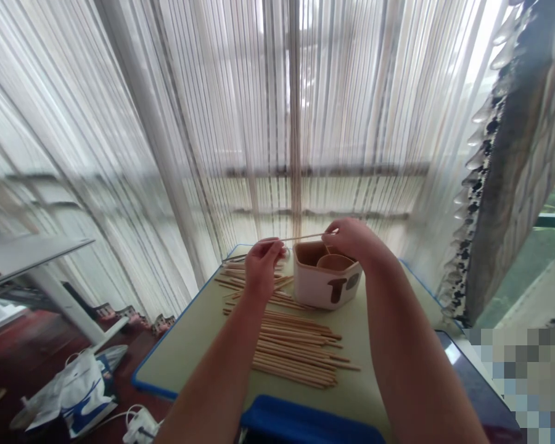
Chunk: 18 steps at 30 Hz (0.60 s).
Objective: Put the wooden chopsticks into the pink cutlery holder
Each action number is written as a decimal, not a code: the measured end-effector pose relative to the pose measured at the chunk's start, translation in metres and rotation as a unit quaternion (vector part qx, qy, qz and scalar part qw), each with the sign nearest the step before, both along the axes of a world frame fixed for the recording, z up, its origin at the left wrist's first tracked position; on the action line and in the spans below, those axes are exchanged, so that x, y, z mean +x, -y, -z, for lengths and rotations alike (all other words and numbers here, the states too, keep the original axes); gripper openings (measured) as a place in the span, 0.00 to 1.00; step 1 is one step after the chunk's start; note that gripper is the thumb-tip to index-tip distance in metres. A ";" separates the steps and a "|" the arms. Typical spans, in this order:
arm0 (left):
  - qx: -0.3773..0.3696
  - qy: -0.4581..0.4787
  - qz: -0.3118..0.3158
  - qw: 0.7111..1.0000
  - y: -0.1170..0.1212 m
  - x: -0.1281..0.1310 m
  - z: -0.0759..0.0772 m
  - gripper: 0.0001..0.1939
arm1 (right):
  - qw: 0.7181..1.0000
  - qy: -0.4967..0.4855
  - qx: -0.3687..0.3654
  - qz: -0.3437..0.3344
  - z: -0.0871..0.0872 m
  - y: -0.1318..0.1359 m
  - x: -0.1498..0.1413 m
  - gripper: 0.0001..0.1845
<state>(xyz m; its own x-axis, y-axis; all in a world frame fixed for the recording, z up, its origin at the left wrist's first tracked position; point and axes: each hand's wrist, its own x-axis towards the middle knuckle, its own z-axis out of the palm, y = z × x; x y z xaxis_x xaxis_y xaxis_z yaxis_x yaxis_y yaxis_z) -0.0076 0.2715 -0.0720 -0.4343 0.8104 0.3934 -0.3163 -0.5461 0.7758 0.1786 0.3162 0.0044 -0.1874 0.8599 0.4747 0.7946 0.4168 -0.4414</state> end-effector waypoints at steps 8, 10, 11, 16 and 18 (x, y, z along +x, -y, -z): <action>0.055 -0.061 -0.037 0.996 0.003 -0.001 -0.003 0.14 | 0.988 0.086 0.000 -0.126 0.013 0.013 -0.032 0.06; 0.079 -0.115 -0.068 0.988 0.005 -0.001 -0.003 0.13 | 0.983 0.087 -0.021 -0.163 0.015 0.017 -0.038 0.06; 0.088 -0.138 -0.085 0.983 0.006 -0.001 -0.003 0.13 | 0.980 0.088 -0.033 -0.176 0.015 0.020 -0.040 0.06; 0.081 -0.224 -0.146 0.960 0.006 0.002 0.002 0.11 | 0.975 0.093 -0.069 -0.188 0.011 0.019 -0.036 0.11; 0.074 -0.255 -0.142 0.954 0.003 0.004 0.006 0.11 | 0.981 0.078 -0.060 -0.165 0.009 0.013 -0.029 0.13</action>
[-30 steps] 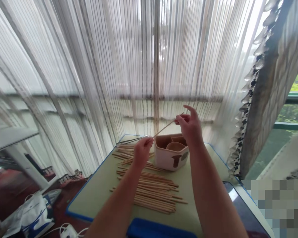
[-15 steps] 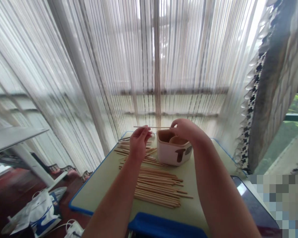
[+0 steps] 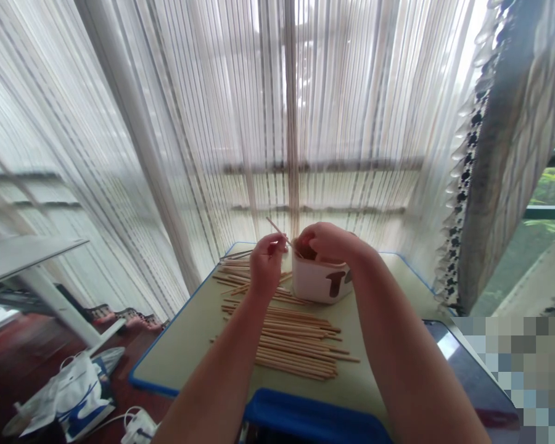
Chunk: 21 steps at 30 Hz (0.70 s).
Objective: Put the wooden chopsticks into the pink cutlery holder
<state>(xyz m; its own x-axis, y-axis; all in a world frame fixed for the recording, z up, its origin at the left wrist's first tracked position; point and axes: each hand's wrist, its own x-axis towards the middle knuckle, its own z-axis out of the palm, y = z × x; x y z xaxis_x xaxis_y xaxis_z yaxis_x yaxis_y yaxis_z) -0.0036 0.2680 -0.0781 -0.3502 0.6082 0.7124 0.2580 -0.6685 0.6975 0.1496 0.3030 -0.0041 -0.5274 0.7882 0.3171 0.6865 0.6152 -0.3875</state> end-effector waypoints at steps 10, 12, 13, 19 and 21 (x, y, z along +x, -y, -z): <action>-0.026 -0.123 -0.025 0.992 -0.009 0.008 0.017 0.09 | 0.973 -0.206 0.040 -0.096 -0.021 0.017 0.006 0.14; -0.028 -0.133 -0.032 0.990 -0.011 0.008 0.020 0.09 | 0.972 -0.206 0.052 -0.104 -0.021 0.018 0.002 0.11; -0.029 -0.139 -0.035 0.989 -0.012 0.009 0.021 0.09 | 0.972 -0.201 0.059 -0.103 -0.021 0.017 0.001 0.10; -0.016 -0.153 -0.048 0.987 -0.013 0.009 0.023 0.08 | 0.982 -0.153 0.075 -0.082 -0.017 0.010 0.004 0.08; -0.005 -0.159 -0.041 0.986 -0.012 0.009 0.022 0.08 | 0.986 -0.130 0.063 -0.078 -0.016 0.010 0.006 0.08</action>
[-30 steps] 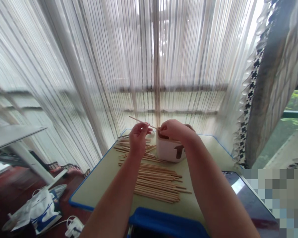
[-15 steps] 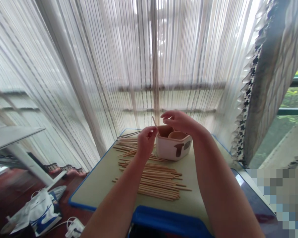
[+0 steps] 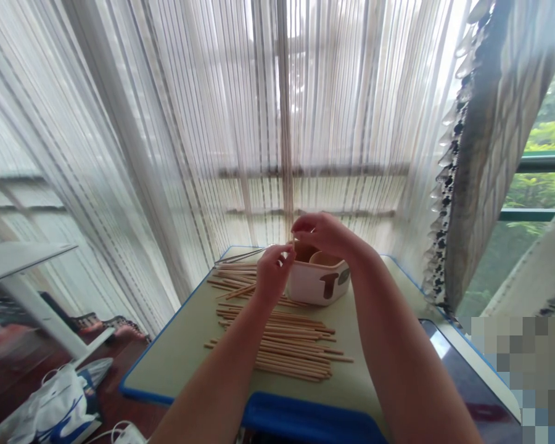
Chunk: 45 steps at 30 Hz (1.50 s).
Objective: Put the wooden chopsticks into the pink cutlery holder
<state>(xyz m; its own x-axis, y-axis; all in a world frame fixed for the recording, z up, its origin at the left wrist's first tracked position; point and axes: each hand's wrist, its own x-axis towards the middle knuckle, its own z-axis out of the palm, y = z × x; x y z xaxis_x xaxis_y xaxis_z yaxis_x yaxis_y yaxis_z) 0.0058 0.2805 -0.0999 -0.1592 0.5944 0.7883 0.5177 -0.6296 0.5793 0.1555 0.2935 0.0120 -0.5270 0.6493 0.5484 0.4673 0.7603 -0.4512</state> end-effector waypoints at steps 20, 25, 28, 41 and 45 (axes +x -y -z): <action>0.014 -0.021 -0.013 1.000 0.006 0.000 0.003 0.06 | 0.994 0.103 -0.037 0.015 0.002 0.005 -0.005 0.09; 0.005 -0.021 -0.019 1.000 0.006 -0.001 0.005 0.07 | 0.991 0.121 -0.052 0.017 0.002 0.005 -0.004 0.11; 0.004 -0.023 -0.021 0.999 0.006 0.000 0.006 0.07 | 0.991 0.124 -0.044 0.025 0.002 0.005 -0.004 0.10; 0.008 -0.022 -0.024 0.999 0.010 0.001 0.003 0.08 | 0.990 0.132 -0.045 0.028 0.000 0.006 -0.004 0.12; 0.001 -0.025 -0.028 0.999 0.011 0.000 0.005 0.13 | 0.989 0.132 -0.052 0.027 -0.002 0.009 -0.001 0.14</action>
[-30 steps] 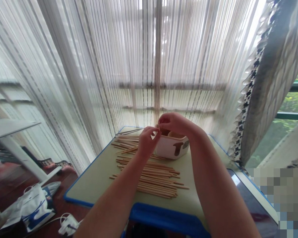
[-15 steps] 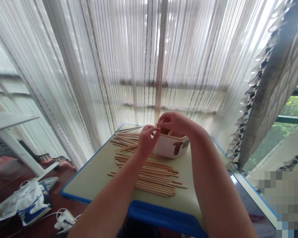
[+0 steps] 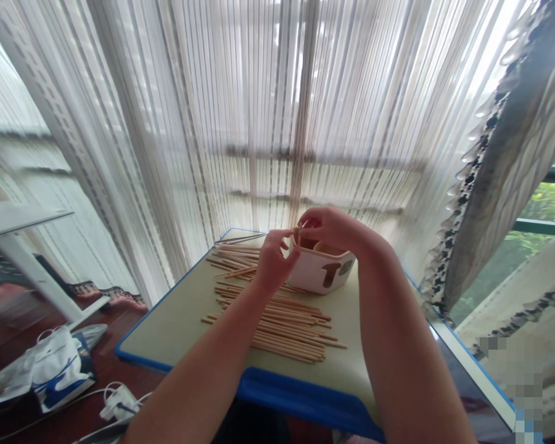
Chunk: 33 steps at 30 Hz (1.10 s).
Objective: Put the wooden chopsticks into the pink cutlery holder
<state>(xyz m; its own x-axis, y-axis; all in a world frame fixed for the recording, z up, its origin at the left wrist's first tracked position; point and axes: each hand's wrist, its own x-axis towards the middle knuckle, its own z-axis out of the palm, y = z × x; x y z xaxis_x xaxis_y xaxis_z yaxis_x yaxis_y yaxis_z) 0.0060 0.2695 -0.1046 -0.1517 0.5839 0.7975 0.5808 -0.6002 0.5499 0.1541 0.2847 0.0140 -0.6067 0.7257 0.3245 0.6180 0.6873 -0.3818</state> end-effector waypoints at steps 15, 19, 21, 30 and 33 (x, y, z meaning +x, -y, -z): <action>-0.150 -0.043 -0.040 0.987 -0.006 -0.014 0.003 0.17 | 0.987 0.083 -0.006 0.137 -0.019 0.030 0.021 0.18; -0.281 -0.195 -0.083 0.936 -0.001 -0.032 -0.006 0.09 | 0.984 0.101 0.002 0.147 -0.018 0.056 0.027 0.15; -0.320 -0.260 -0.054 0.910 0.004 -0.036 -0.008 0.10 | 0.986 0.106 -0.010 0.131 -0.004 0.066 0.024 0.13; -0.400 -0.407 0.028 0.821 0.014 -0.033 -0.007 0.13 | 0.995 0.057 0.011 0.084 0.124 0.060 0.018 0.12; -0.421 -0.414 0.046 0.806 0.016 -0.034 -0.007 0.13 | 0.992 0.085 0.017 0.092 0.139 0.050 0.022 0.13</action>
<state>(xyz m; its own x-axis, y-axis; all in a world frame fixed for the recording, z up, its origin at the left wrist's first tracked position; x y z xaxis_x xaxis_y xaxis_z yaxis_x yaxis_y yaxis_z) -0.0283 0.2539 -0.0973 0.3037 0.9494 -0.0806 0.9321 -0.2785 0.2315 0.1762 0.2345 -0.1246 -0.5134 0.8195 0.2546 0.7872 0.5679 -0.2405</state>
